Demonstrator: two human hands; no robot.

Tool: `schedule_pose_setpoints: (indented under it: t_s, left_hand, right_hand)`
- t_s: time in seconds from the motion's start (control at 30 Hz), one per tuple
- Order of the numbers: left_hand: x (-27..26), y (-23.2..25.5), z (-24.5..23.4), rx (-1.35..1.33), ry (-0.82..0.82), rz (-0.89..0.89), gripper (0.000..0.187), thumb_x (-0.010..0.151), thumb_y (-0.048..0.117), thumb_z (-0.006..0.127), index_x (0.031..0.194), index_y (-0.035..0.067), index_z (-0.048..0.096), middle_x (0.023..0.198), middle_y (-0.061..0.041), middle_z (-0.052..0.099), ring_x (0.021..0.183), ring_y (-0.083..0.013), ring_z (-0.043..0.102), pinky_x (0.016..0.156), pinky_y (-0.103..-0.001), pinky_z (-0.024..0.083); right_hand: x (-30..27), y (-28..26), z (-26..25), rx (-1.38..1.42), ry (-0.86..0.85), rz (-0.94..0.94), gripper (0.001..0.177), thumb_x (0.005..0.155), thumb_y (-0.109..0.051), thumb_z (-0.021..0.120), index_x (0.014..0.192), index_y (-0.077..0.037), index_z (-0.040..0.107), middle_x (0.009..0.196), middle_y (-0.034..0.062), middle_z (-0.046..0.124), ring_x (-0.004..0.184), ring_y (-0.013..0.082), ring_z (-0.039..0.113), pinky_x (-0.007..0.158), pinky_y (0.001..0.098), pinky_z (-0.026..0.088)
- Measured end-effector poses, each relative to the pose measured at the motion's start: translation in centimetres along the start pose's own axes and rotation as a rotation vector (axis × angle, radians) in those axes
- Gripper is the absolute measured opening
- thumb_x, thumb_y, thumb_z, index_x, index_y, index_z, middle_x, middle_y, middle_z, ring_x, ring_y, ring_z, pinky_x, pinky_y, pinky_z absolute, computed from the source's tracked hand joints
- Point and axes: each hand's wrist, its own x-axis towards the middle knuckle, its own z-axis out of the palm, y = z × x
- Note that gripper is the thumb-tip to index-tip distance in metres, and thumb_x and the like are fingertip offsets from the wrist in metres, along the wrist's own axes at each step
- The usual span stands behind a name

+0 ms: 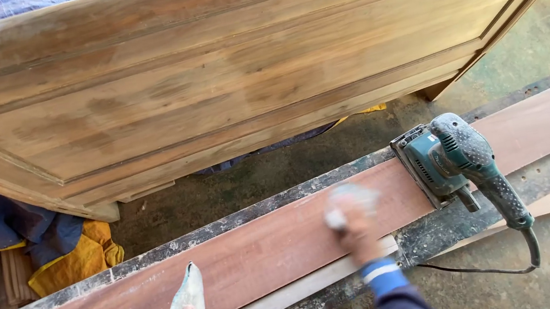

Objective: Sanding a long piece of wood using an orbital sander and manual sandpaper.

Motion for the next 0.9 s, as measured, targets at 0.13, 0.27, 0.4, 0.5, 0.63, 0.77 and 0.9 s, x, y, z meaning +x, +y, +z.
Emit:
schedule_pose_setpoints:
  t_s: [0.13, 0.27, 0.4, 0.5, 0.63, 0.77, 0.9]
  left_hand:
    - [1.9, -7.2, -1.4, -0.110, 0.034, -0.003, 0.048, 0.099, 0.030, 0.063, 0.130, -0.007, 0.067, 0.122, -0.018, 0.074, 0.113, -0.0230, 0.069, 0.100, -0.034, 0.049]
    - [2.7, -9.3, -0.3, -0.336, 0.084, -0.052, 0.049, 0.098, 0.025, 0.065, 0.132, -0.010, 0.063, 0.126, -0.019, 0.071, 0.114, -0.0251, 0.069, 0.101, -0.036, 0.051]
    - [1.4, -4.6, 0.9, -0.330, 0.010, -0.084, 0.050, 0.100, 0.026, 0.061, 0.136, -0.009, 0.061, 0.130, -0.017, 0.070, 0.115, -0.0223, 0.067, 0.100, -0.034, 0.049]
    - [1.5, -3.4, 1.2, -0.277, -0.015, -0.159, 0.050, 0.103, 0.027, 0.061, 0.134, -0.011, 0.063, 0.128, -0.020, 0.071, 0.114, -0.0242, 0.068, 0.100, -0.036, 0.051]
    - [0.8, -4.1, 2.0, -0.267, 0.011, -0.190, 0.050, 0.103, 0.027, 0.061, 0.134, -0.013, 0.063, 0.130, -0.021, 0.070, 0.115, -0.0249, 0.068, 0.102, -0.037, 0.050]
    - [0.4, -3.8, 3.6, -0.402, -0.046, -0.149, 0.051, 0.102, 0.026, 0.058, 0.136, -0.011, 0.059, 0.132, -0.019, 0.068, 0.117, -0.0245, 0.067, 0.102, -0.037, 0.050]
    - [0.5, -1.9, 4.8, -0.409, -0.055, -0.023, 0.053, 0.103, 0.030, 0.058, 0.137, -0.011, 0.058, 0.132, -0.020, 0.068, 0.119, -0.0271, 0.066, 0.103, -0.038, 0.050]
  right_hand:
    - [-0.2, 3.6, -2.5, -0.329, 0.170, 0.058, 0.031, 0.094, -0.006, 0.061, 0.124, -0.004, 0.067, 0.123, 0.0205, 0.070, 0.113, 0.0340, 0.068, 0.101, 0.0425, 0.056]
    - [-5.8, -8.0, 1.8, -0.166, 0.011, 0.022, 0.042, 0.088, -0.001, 0.050, 0.128, -0.003, 0.064, 0.127, 0.0223, 0.069, 0.121, 0.0370, 0.063, 0.111, 0.0477, 0.048]
    - [-9.2, -8.0, 2.0, -0.090, -0.107, -0.353, 0.063, 0.079, 0.010, 0.049, 0.140, -0.004, 0.056, 0.137, 0.0213, 0.065, 0.128, 0.0392, 0.061, 0.110, 0.0515, 0.047]
    - [-2.2, -10.7, -9.9, 0.684, -0.089, 1.137, 0.041, 0.113, -0.015, 0.036, 0.139, 0.007, 0.059, 0.132, 0.0378, 0.061, 0.117, 0.0556, 0.056, 0.097, 0.0681, 0.047]
    - [-7.9, 2.9, -3.3, -0.341, 0.175, 0.186, 0.054, 0.089, 0.005, 0.047, 0.143, -0.001, 0.055, 0.142, 0.0262, 0.059, 0.129, 0.0390, 0.058, 0.109, 0.0488, 0.049]
    - [-10.9, -6.2, 5.2, -0.265, -0.058, 0.177, 0.042, 0.095, -0.012, 0.055, 0.137, -0.009, 0.055, 0.141, 0.0249, 0.057, 0.126, 0.0407, 0.059, 0.108, 0.0495, 0.051]
    - [-8.5, -16.9, 1.1, 0.479, -0.506, -0.157, 0.069, 0.075, 0.008, 0.044, 0.138, -0.007, 0.068, 0.135, 0.0200, 0.067, 0.128, 0.0374, 0.062, 0.113, 0.0466, 0.048]
